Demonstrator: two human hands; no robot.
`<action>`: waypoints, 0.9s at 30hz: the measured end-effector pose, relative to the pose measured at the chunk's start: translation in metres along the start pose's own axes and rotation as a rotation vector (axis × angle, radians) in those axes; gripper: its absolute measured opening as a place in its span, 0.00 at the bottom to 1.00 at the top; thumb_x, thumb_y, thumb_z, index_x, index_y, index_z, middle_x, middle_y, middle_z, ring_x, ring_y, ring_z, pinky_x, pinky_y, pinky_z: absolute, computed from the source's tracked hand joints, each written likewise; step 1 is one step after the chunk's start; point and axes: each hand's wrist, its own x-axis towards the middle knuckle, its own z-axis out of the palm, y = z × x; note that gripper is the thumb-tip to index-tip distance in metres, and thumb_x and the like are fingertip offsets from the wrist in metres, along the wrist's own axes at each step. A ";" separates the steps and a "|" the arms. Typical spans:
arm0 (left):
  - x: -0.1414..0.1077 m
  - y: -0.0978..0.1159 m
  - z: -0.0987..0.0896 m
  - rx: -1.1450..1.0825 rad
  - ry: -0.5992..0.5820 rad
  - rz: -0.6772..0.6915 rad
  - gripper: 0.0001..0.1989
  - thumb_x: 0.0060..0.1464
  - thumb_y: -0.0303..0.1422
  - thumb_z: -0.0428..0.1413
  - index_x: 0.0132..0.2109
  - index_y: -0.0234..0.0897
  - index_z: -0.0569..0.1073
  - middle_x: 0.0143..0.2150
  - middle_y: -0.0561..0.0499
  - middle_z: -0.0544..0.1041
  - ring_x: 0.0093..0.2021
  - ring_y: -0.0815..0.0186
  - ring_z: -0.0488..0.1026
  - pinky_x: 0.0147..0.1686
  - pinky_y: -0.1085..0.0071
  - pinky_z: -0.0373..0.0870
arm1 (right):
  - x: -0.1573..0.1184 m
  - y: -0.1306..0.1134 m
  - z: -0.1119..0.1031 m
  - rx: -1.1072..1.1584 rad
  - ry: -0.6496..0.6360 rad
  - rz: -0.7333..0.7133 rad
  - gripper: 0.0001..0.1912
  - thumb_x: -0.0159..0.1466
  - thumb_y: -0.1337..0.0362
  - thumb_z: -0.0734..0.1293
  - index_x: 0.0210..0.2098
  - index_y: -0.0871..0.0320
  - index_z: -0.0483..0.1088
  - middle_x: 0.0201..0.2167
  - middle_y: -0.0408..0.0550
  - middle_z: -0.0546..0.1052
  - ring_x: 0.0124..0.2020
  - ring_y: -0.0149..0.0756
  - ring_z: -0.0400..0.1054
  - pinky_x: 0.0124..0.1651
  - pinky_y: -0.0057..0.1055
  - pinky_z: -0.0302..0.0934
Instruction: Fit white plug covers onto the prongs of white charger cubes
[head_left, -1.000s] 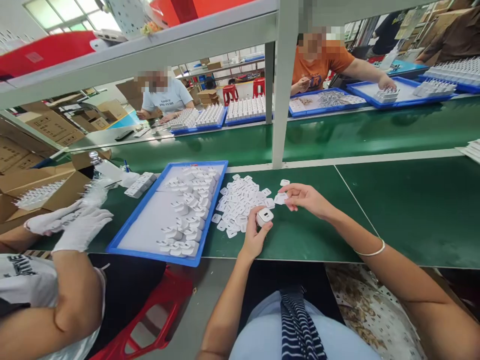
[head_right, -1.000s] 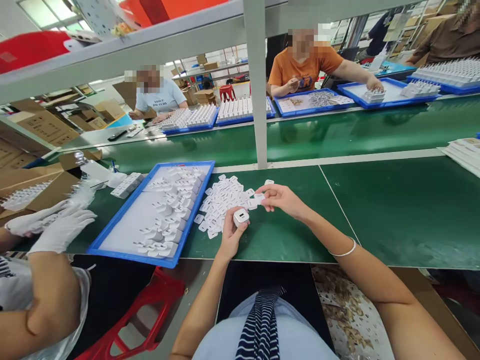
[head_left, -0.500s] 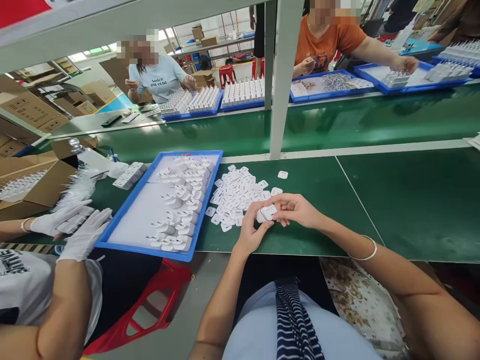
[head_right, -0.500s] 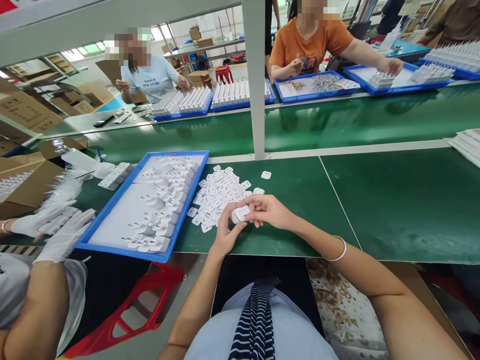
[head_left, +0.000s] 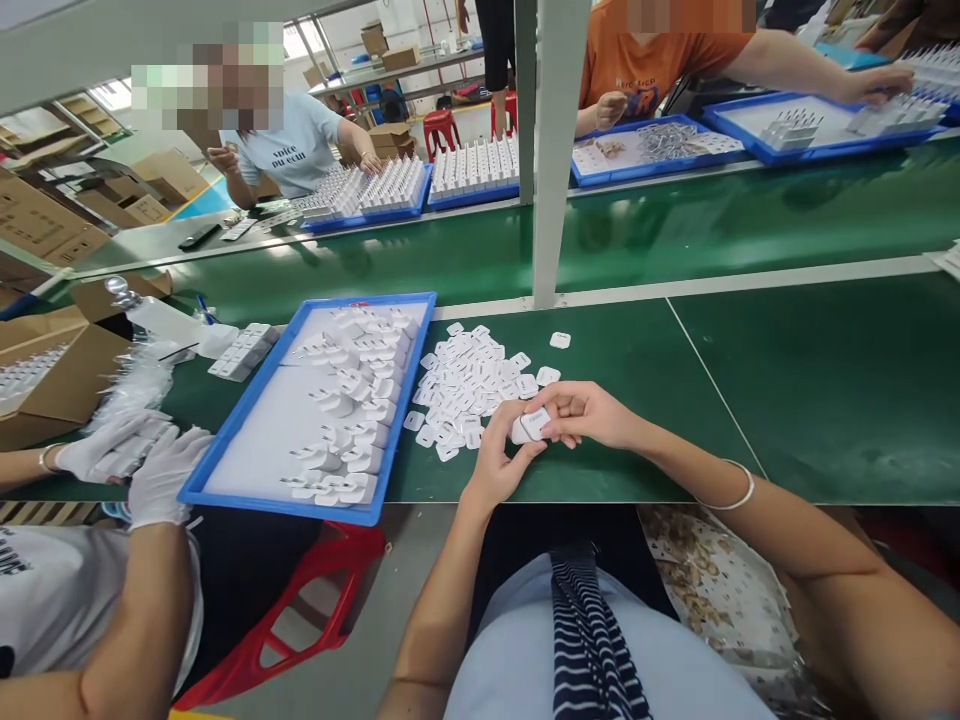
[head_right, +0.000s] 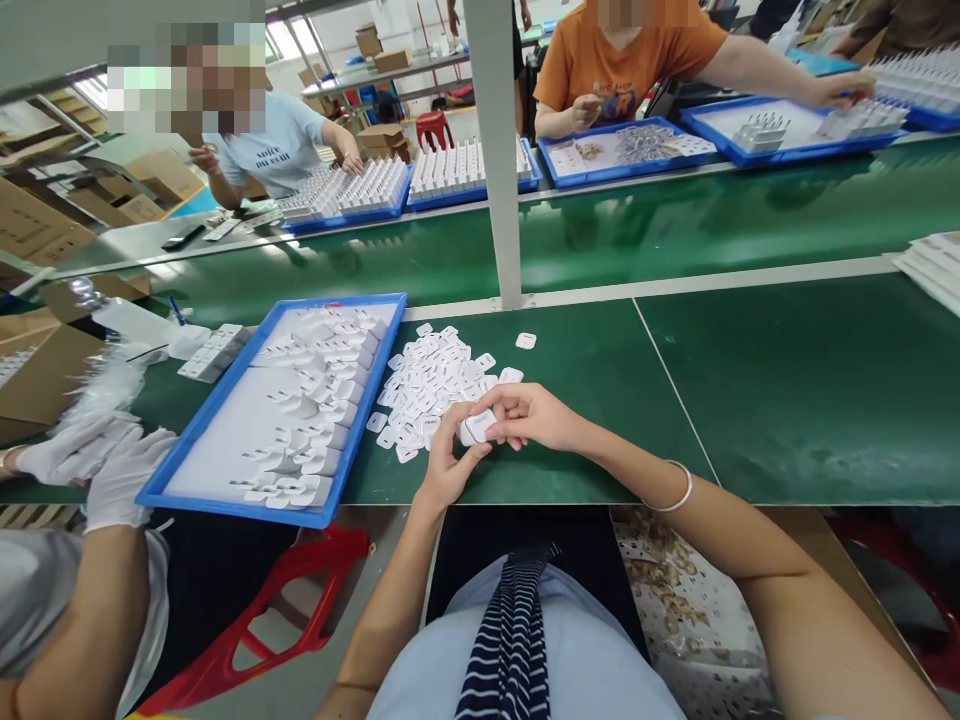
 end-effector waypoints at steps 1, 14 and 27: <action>0.000 0.000 0.000 0.001 -0.003 0.003 0.18 0.61 0.34 0.59 0.57 0.40 0.69 0.49 0.45 0.74 0.48 0.60 0.71 0.50 0.62 0.69 | 0.000 0.000 0.000 0.011 -0.001 0.000 0.15 0.58 0.67 0.76 0.44 0.62 0.76 0.20 0.37 0.70 0.18 0.24 0.65 0.21 0.21 0.58; 0.000 -0.002 0.000 0.000 -0.010 0.029 0.20 0.62 0.37 0.59 0.59 0.40 0.68 0.50 0.44 0.74 0.49 0.59 0.71 0.50 0.60 0.69 | 0.000 0.001 -0.001 0.060 0.000 0.011 0.15 0.58 0.64 0.76 0.44 0.63 0.76 0.21 0.39 0.72 0.18 0.24 0.65 0.21 0.21 0.58; -0.005 -0.002 0.001 -0.008 0.065 -0.018 0.23 0.61 0.39 0.58 0.61 0.41 0.65 0.53 0.44 0.70 0.51 0.58 0.70 0.52 0.61 0.68 | -0.003 -0.004 0.001 0.110 0.102 0.004 0.22 0.58 0.65 0.76 0.50 0.61 0.71 0.21 0.39 0.74 0.19 0.27 0.69 0.23 0.22 0.62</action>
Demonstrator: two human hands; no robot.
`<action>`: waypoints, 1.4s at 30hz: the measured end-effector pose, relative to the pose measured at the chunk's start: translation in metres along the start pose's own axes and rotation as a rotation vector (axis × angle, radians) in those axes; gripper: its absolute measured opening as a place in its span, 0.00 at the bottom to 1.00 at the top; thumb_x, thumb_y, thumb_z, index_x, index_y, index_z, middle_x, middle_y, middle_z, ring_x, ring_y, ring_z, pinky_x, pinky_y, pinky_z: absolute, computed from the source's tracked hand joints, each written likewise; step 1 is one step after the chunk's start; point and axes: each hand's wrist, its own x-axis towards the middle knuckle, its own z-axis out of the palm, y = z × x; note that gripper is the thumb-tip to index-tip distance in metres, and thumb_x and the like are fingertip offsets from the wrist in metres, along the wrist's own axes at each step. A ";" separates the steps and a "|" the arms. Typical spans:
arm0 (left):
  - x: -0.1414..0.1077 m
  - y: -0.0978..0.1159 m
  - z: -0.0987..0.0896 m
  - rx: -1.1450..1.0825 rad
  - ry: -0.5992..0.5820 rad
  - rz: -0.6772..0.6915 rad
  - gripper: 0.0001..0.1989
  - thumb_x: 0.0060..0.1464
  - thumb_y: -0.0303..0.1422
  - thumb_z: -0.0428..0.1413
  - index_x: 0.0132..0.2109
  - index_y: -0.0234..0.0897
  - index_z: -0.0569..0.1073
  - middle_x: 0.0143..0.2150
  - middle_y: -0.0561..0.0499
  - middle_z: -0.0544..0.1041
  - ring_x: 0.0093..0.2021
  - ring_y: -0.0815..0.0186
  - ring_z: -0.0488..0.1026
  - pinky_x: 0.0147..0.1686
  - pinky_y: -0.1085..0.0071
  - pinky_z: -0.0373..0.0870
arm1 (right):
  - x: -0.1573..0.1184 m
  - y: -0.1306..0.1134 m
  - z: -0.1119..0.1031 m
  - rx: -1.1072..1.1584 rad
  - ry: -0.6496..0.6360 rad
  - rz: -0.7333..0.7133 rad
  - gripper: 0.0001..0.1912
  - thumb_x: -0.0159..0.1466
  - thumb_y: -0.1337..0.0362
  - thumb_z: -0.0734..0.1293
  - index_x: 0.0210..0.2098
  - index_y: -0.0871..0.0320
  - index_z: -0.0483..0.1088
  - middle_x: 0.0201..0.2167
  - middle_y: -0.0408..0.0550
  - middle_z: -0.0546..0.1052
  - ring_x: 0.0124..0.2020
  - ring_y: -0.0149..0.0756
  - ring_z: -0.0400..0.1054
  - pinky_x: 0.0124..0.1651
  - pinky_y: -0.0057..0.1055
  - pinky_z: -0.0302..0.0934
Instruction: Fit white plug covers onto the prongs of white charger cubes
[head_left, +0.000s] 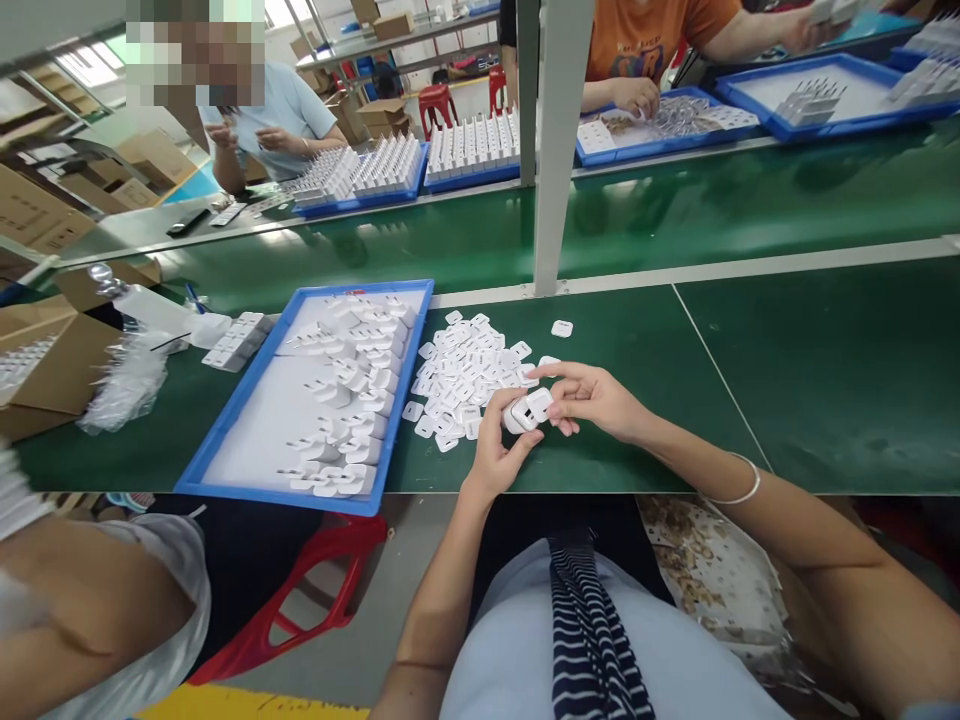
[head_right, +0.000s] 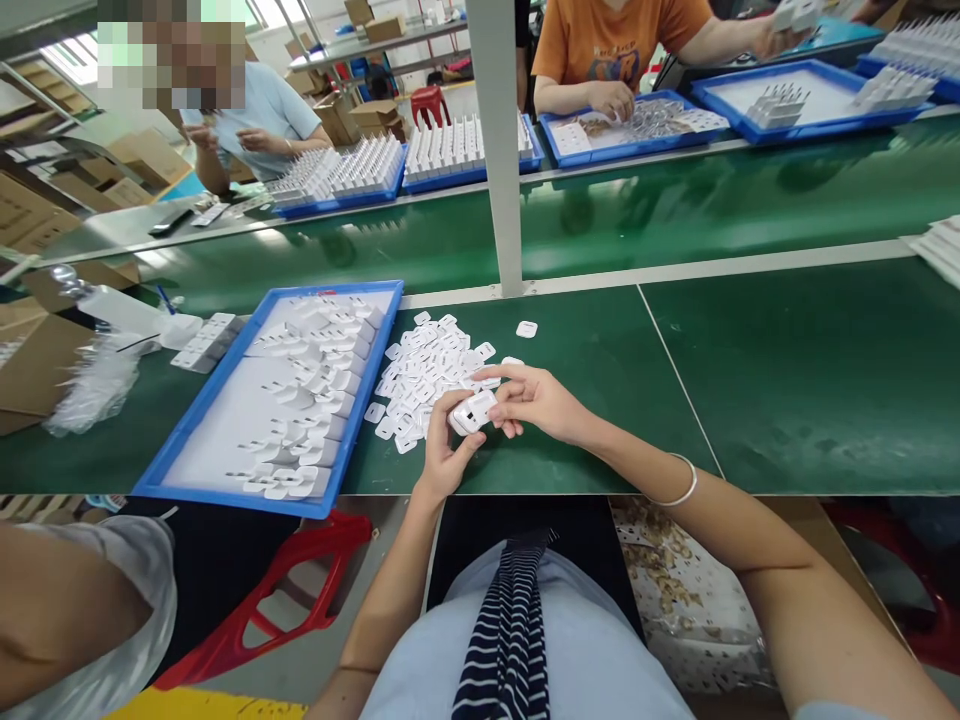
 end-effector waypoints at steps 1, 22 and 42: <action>0.000 0.001 0.000 0.006 0.008 -0.007 0.24 0.62 0.40 0.58 0.61 0.41 0.64 0.53 0.44 0.70 0.51 0.58 0.69 0.52 0.61 0.67 | 0.000 -0.001 0.000 0.008 0.028 -0.004 0.24 0.57 0.65 0.77 0.50 0.59 0.69 0.21 0.38 0.75 0.19 0.28 0.69 0.23 0.22 0.62; 0.003 0.002 0.000 0.039 -0.070 0.026 0.21 0.68 0.46 0.46 0.59 0.40 0.66 0.48 0.43 0.69 0.47 0.58 0.67 0.49 0.59 0.65 | -0.004 0.007 0.008 -0.010 0.054 0.001 0.18 0.56 0.62 0.77 0.44 0.63 0.81 0.20 0.45 0.76 0.20 0.29 0.69 0.23 0.25 0.63; 0.005 0.002 0.000 0.094 -0.102 0.059 0.20 0.68 0.45 0.46 0.58 0.39 0.66 0.46 0.43 0.70 0.46 0.58 0.66 0.46 0.59 0.66 | -0.003 -0.003 0.005 -0.019 0.017 0.070 0.19 0.54 0.64 0.78 0.43 0.63 0.75 0.21 0.41 0.75 0.18 0.27 0.66 0.21 0.24 0.59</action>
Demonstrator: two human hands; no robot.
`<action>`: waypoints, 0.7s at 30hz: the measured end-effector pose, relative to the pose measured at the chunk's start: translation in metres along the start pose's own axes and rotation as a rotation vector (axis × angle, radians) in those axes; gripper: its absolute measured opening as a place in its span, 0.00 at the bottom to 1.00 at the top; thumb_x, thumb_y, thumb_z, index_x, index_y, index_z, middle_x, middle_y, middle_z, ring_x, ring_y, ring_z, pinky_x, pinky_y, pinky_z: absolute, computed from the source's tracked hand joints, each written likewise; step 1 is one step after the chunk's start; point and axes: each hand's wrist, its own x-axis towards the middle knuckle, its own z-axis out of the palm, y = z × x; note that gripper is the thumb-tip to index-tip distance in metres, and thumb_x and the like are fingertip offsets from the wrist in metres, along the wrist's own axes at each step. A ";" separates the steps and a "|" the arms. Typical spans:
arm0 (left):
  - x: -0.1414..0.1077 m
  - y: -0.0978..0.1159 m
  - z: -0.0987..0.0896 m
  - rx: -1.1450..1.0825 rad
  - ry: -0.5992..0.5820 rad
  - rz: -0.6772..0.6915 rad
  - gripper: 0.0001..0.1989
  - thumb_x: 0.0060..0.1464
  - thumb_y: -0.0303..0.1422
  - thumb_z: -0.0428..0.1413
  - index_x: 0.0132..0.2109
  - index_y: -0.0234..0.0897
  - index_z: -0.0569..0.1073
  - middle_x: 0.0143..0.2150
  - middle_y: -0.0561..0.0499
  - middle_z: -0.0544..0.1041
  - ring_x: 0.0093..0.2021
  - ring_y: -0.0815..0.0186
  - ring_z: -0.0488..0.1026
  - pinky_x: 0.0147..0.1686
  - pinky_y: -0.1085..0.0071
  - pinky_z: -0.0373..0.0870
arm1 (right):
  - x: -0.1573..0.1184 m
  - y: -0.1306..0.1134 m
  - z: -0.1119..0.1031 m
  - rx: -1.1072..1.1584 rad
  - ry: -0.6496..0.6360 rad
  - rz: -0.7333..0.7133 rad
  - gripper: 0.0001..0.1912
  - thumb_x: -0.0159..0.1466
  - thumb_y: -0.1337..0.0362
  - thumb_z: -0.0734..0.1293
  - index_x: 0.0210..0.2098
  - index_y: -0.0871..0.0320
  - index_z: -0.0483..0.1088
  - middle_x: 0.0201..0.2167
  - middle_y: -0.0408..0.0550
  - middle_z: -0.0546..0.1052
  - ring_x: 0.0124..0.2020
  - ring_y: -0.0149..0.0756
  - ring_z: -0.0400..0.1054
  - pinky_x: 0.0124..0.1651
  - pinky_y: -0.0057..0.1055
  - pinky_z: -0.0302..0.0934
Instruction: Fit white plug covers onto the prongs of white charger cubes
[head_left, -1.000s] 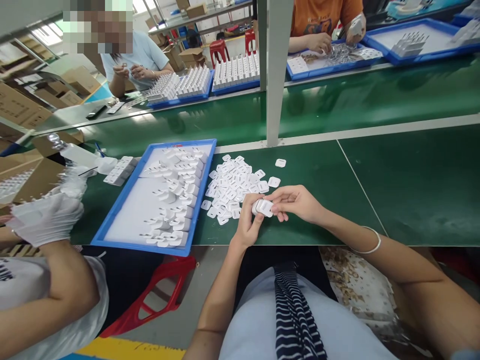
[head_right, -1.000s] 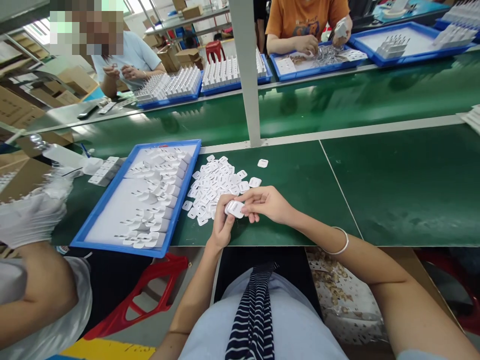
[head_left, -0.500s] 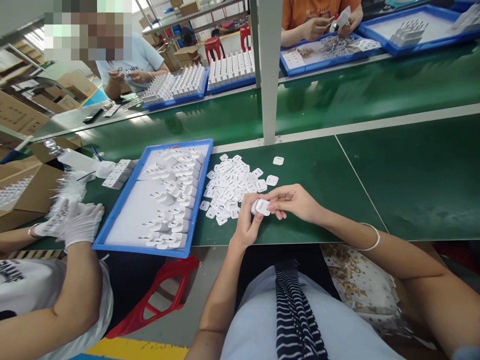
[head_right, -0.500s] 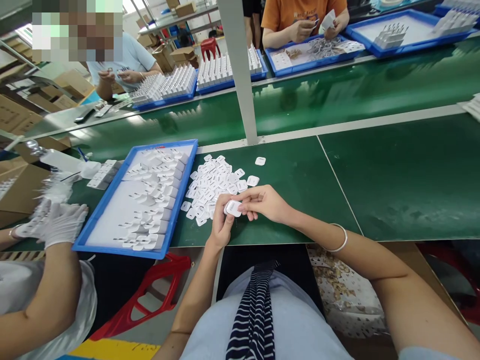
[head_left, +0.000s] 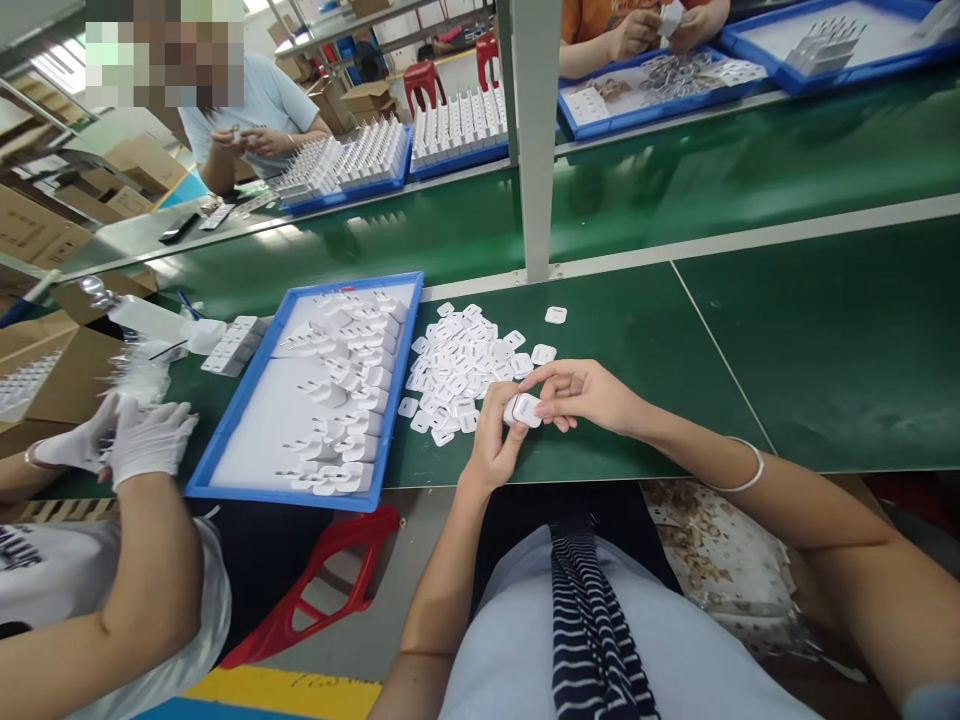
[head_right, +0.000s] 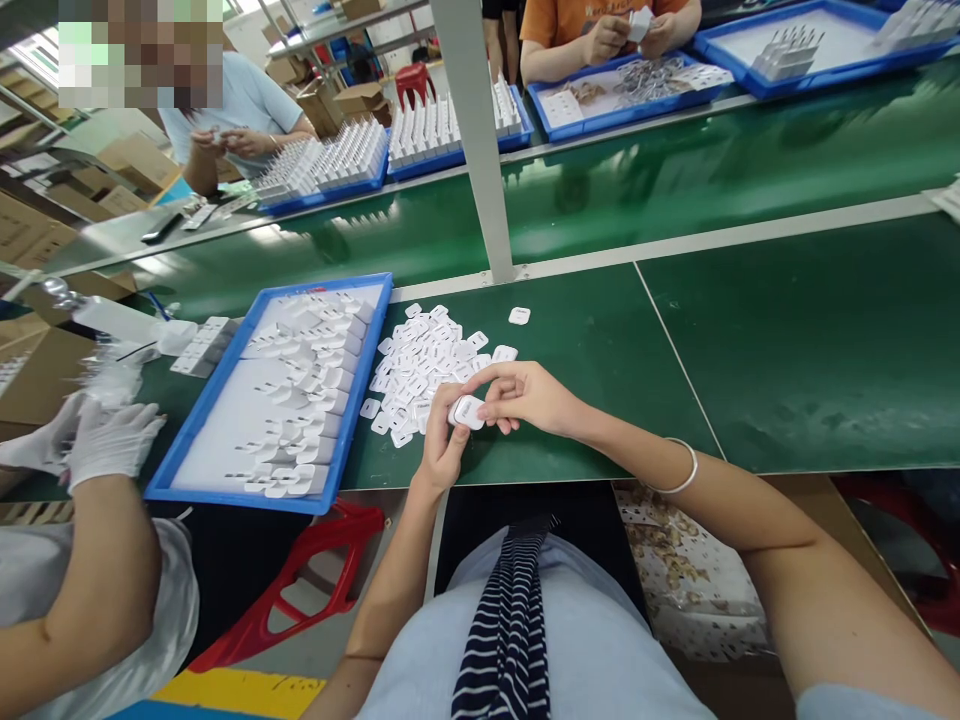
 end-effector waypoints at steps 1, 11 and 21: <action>0.000 0.000 0.000 -0.002 -0.003 -0.006 0.20 0.67 0.46 0.46 0.58 0.38 0.66 0.46 0.43 0.70 0.46 0.58 0.66 0.46 0.59 0.66 | 0.000 0.000 -0.001 0.000 -0.001 0.003 0.20 0.54 0.63 0.78 0.43 0.63 0.74 0.21 0.41 0.75 0.18 0.27 0.67 0.21 0.23 0.59; 0.002 0.004 -0.001 -0.002 -0.041 0.001 0.21 0.67 0.45 0.47 0.59 0.38 0.66 0.48 0.42 0.71 0.47 0.58 0.67 0.48 0.59 0.66 | 0.002 0.005 -0.007 0.041 -0.049 0.063 0.25 0.52 0.62 0.80 0.35 0.58 0.60 0.20 0.39 0.75 0.17 0.25 0.65 0.19 0.20 0.57; 0.001 0.005 0.000 -0.033 -0.058 0.015 0.21 0.67 0.43 0.47 0.61 0.39 0.64 0.49 0.43 0.70 0.46 0.59 0.67 0.47 0.61 0.67 | 0.002 -0.001 -0.008 0.057 -0.062 0.170 0.24 0.51 0.65 0.80 0.35 0.59 0.61 0.20 0.41 0.76 0.16 0.24 0.66 0.20 0.19 0.56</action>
